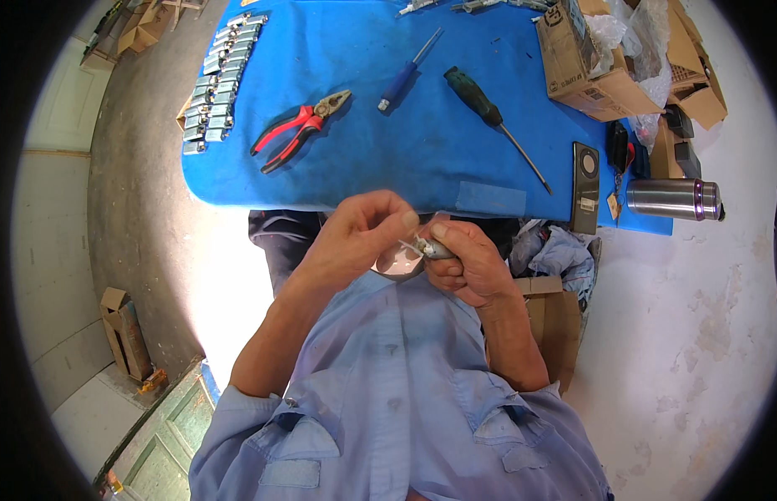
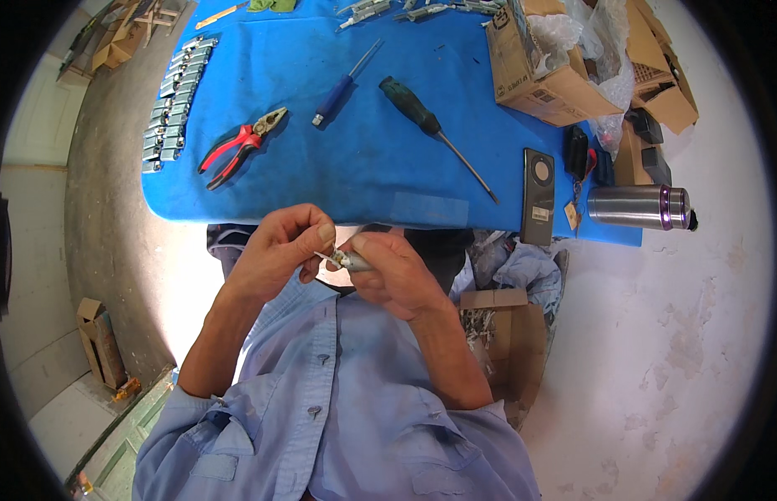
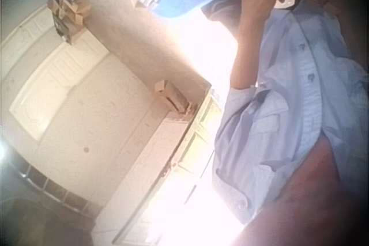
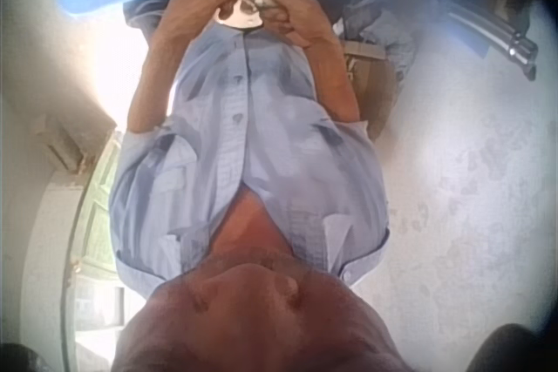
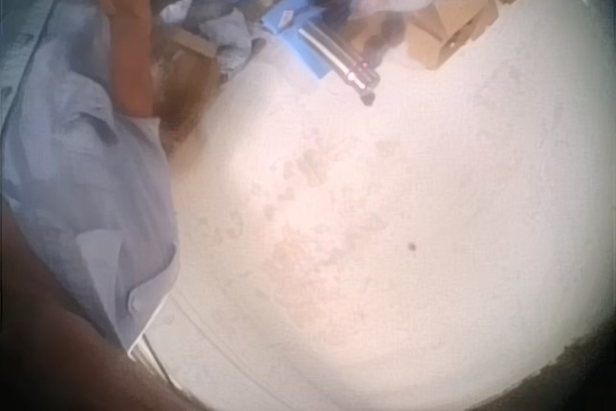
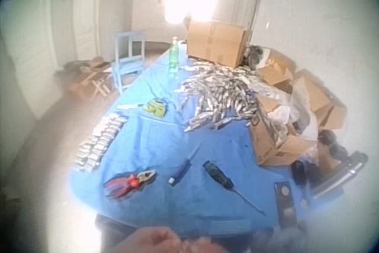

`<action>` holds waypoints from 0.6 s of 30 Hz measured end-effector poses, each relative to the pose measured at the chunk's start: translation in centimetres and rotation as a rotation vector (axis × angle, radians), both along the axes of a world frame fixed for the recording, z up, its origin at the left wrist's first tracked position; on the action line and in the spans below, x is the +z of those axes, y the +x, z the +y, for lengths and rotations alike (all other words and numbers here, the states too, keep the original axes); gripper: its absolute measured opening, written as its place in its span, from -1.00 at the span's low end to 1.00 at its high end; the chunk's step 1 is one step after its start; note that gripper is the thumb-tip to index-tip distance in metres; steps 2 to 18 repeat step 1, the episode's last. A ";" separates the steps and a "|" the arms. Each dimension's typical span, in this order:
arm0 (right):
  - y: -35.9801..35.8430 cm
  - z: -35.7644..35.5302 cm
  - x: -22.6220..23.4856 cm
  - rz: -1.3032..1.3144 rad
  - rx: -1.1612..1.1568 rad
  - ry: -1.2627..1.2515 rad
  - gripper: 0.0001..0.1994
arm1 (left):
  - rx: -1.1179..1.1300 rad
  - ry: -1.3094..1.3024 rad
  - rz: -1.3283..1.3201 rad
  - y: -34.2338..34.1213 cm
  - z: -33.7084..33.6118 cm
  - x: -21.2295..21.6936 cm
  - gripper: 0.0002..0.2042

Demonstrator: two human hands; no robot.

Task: The person assembles small metal components by hand and using a screwdriver, picking parts from a large pile and a box to join them together on a table.

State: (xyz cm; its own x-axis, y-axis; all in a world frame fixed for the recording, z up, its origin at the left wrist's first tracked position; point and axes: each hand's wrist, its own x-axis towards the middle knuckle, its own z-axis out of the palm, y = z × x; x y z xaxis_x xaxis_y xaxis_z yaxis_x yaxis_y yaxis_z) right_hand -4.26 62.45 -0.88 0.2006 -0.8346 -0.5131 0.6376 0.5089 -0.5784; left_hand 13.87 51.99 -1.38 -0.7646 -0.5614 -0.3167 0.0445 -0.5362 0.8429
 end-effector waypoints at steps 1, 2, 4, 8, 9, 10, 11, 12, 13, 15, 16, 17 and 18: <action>0.1 0.0 0.1 0.007 -0.012 0.002 -0.67 | 0.016 -0.034 -0.024 0.0 0.1 0.1 -0.75; 0.1 0.0 0.1 0.007 -0.012 0.002 -0.67 | 0.016 -0.034 -0.024 0.0 0.1 0.1 -0.75; 0.1 0.0 0.1 0.007 -0.012 0.002 -0.67 | 0.016 -0.034 -0.024 0.0 0.1 0.1 -0.75; 0.1 0.0 0.1 0.007 -0.012 0.002 -0.67 | 0.016 -0.034 -0.024 0.0 0.1 0.1 -0.75; 0.1 0.0 0.1 0.007 -0.012 0.002 -0.67 | 0.016 -0.034 -0.024 0.0 0.1 0.1 -0.75; 0.1 0.0 0.1 0.007 -0.012 0.002 -0.67 | 0.016 -0.034 -0.024 0.0 0.1 0.1 -0.75; 0.1 0.0 0.1 0.007 -0.012 0.002 -0.67 | 0.016 -0.034 -0.024 0.0 0.1 0.1 -0.75; 0.1 0.0 0.1 0.007 -0.012 0.002 -0.67 | 0.016 -0.034 -0.024 0.0 0.1 0.1 -0.75; 0.1 0.0 0.1 0.007 -0.012 0.002 -0.67 | 0.016 -0.034 -0.024 0.0 0.1 0.1 -0.75; 0.1 0.0 0.1 0.007 -0.012 0.002 -0.67 | 0.016 -0.034 -0.024 0.0 0.1 0.1 -0.75; 0.1 0.0 0.1 0.007 -0.012 0.002 -0.67 | 0.016 -0.034 -0.024 0.0 0.1 0.1 -0.75; 0.1 0.0 0.1 0.007 -0.012 0.002 -0.67 | 0.016 -0.034 -0.024 0.0 0.1 0.1 -0.75; 0.1 0.0 0.1 0.007 -0.012 0.002 -0.67 | 0.016 -0.034 -0.024 0.0 0.1 0.1 -0.75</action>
